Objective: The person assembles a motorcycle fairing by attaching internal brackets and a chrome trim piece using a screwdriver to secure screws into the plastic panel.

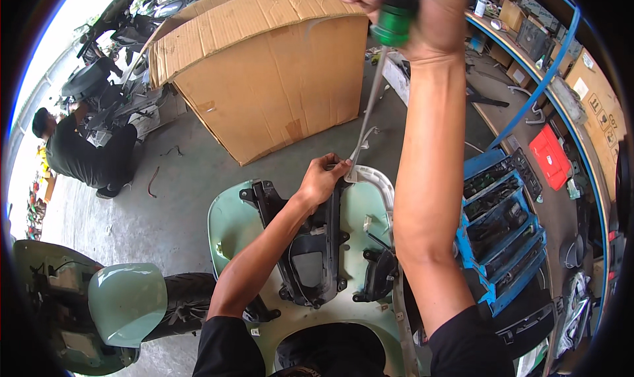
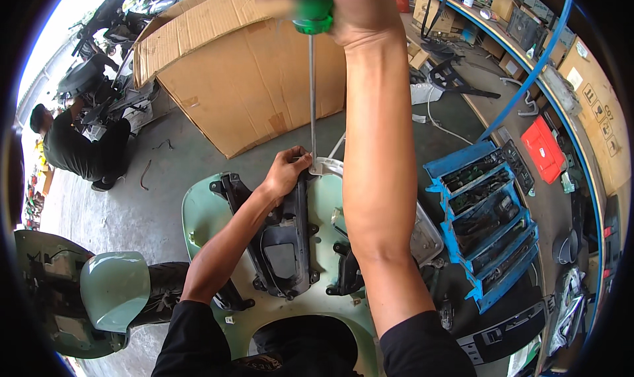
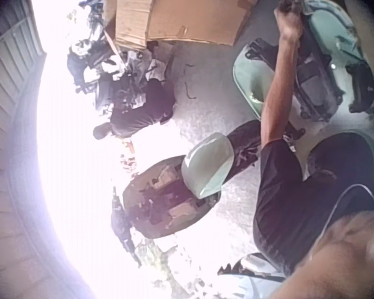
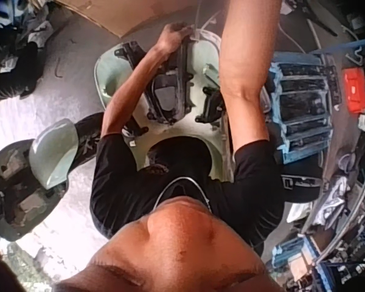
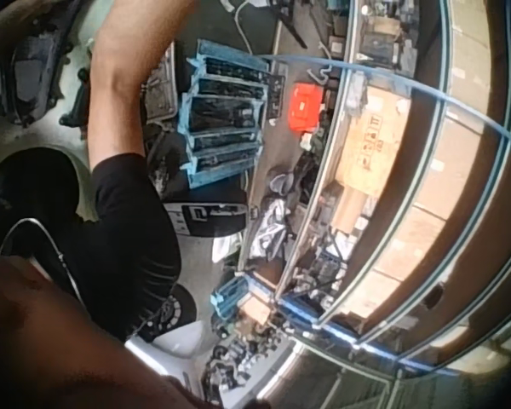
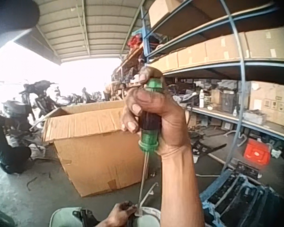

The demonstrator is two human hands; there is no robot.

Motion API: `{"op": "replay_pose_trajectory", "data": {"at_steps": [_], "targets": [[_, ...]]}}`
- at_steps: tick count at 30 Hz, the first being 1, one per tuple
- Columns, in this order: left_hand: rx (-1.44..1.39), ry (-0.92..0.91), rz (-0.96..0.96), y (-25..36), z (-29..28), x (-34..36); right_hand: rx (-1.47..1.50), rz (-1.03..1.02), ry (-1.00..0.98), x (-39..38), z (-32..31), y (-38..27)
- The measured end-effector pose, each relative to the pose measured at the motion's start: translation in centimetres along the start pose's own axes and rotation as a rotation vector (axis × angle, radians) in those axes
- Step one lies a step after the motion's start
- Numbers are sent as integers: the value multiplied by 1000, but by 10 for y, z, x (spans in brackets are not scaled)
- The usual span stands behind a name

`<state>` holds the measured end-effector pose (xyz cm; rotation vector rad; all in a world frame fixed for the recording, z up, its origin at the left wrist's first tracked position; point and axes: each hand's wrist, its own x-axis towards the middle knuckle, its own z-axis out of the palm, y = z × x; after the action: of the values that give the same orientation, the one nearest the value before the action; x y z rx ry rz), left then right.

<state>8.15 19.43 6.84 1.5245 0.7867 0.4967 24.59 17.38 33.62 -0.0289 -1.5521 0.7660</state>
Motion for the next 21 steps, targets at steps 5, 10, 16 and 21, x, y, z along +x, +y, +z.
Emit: {"op": "replay_pose_trajectory", "data": {"at_steps": [5,10,16,21], "targets": [[-1,6,-14,0,1,-1,203,18,42,1,6,-1],[51,17,-5,3,-3,-2,-175,-113,158,10,22,5],[-4,18,-25,2,-5,-4,186,-146,-37,7,-1,6],[-14,27,30,-6,-11,-3,-247,-44,154,8,23,-4]]}}
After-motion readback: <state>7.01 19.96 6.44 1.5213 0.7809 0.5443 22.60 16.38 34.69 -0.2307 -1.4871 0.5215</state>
